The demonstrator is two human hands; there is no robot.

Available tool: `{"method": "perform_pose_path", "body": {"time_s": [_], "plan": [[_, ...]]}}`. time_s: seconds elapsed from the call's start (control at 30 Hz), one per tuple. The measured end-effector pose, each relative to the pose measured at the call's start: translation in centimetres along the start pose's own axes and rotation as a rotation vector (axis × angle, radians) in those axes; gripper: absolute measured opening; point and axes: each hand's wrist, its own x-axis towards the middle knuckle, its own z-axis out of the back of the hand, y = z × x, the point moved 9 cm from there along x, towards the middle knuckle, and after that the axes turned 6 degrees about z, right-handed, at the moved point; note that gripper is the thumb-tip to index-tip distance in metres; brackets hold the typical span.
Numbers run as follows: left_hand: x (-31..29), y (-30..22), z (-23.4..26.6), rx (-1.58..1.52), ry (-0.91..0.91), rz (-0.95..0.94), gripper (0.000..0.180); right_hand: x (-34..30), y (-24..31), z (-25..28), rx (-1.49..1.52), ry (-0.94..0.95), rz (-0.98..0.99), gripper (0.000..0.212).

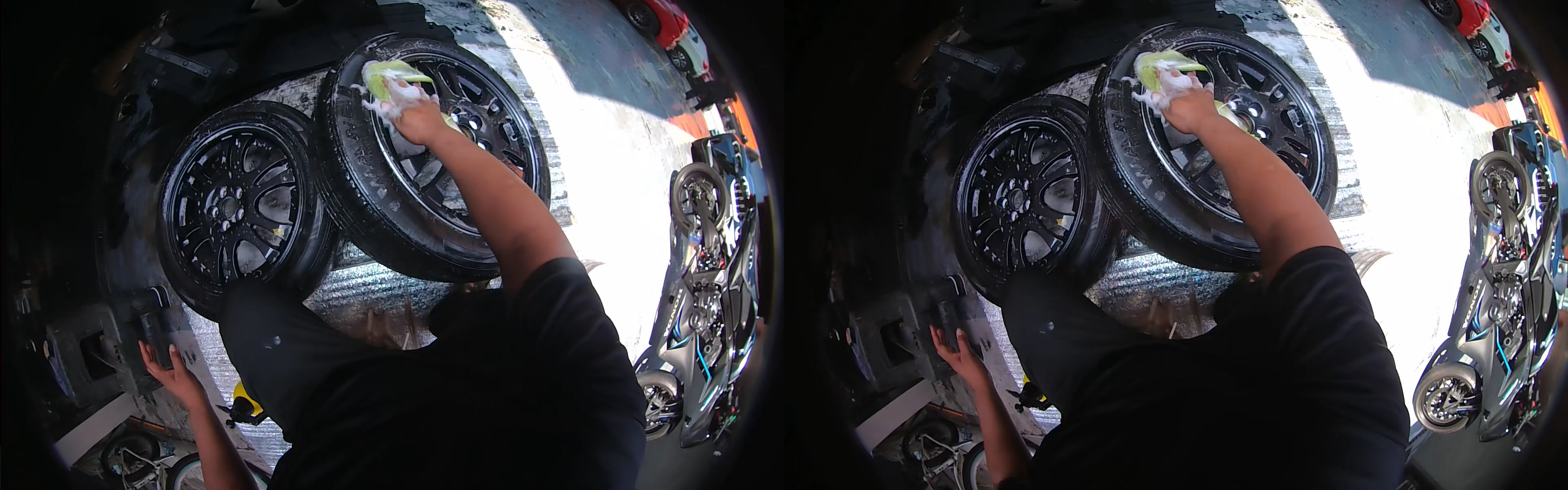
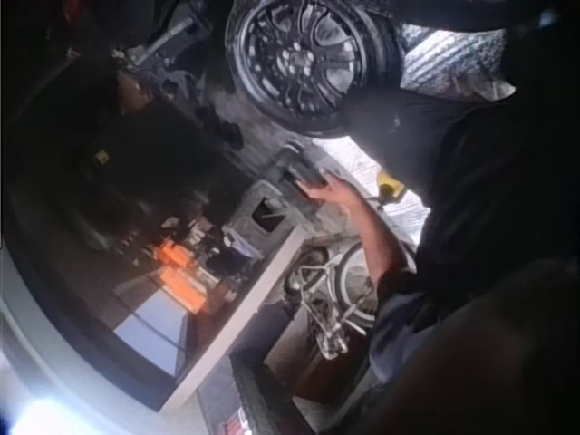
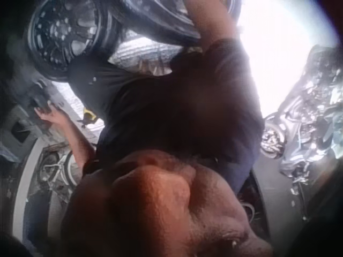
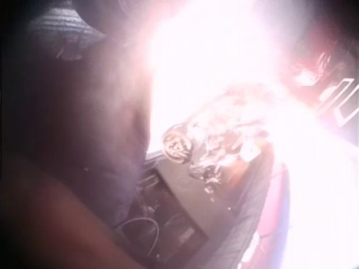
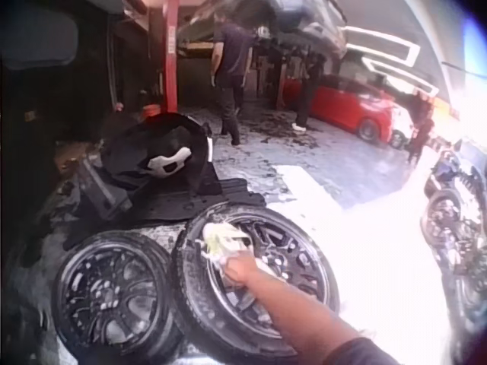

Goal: The person cleans two black alloy wheels by spraying them with a yellow bottle, scrubbing with a green cloth, and wiping the rims and tires. They rotate the wheels to access different sides and continue wiping until the surfaces appear clean.

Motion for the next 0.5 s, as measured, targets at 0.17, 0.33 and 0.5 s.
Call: {"method": "perform_pose_path", "body": {"time_s": [0.17,0.33,0.5], "plan": [[3.8,-22.2,-22.4,0.034,0.472,-0.655,0.060,4.5,-1.7,1.2,-0.020,-0.044,-0.125,0.057],[3.2,-31.2,-42.5,0.028,0.775,-0.570,0.073,1.9,1.7,4.8,0.095,-0.215,0.228,0.040],[1.5,-30.9,-49.7,-0.050,0.764,-0.334,0.078,4.4,-2.1,4.9,-0.014,-0.098,0.256,0.049]]}}
